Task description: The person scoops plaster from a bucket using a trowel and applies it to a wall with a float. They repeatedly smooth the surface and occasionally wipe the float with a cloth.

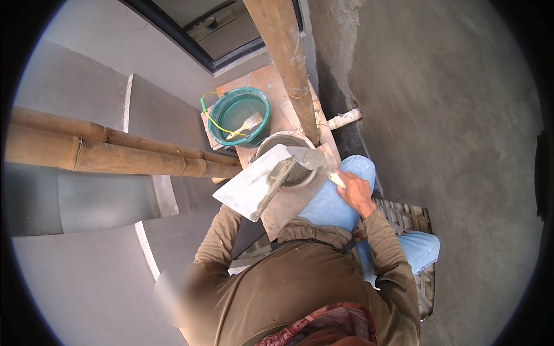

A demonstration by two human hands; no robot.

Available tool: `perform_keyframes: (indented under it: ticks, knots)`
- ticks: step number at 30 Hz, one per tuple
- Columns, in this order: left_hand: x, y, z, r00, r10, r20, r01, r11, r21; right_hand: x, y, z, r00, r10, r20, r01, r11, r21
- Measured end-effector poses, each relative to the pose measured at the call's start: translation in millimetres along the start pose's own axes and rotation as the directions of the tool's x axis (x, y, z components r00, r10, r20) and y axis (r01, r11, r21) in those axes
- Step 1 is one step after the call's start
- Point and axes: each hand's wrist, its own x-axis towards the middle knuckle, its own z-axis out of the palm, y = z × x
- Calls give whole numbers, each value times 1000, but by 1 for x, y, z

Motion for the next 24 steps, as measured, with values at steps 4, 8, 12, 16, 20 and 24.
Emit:
perform_keyframes:
  ticks: [4, 8, 12, 16, 20, 24]
  knots:
    - [6, -1, -19, 997, 51, -55, -49, 998, 32, -14, -18, 1, 994, -96, 49, 94, 995, 29]
    - [12, -2, -33, 991, 92, -102, -86, 995, 56, -30, -38, 3, 980, -186, 70, 179, 980, 92]
    - [11, -1, -32, 986, 110, -121, -103, 993, 65, -28, -41, -4, 977, -207, 59, 194, 965, 175]
    - [10, 2, -5, 991, 92, -93, -86, 994, 66, -3, -2, 5, 996, 5, -84, 5, 993, 121]
    - [11, 3, 1, 988, 115, -100, -108, 991, 74, 9, 15, 5, 996, 49, -76, -45, 997, 55]
    - [14, 3, -14, 972, 190, -139, -175, 978, 112, 3, 3, 0, 999, -37, 9, 37, 999, 39]
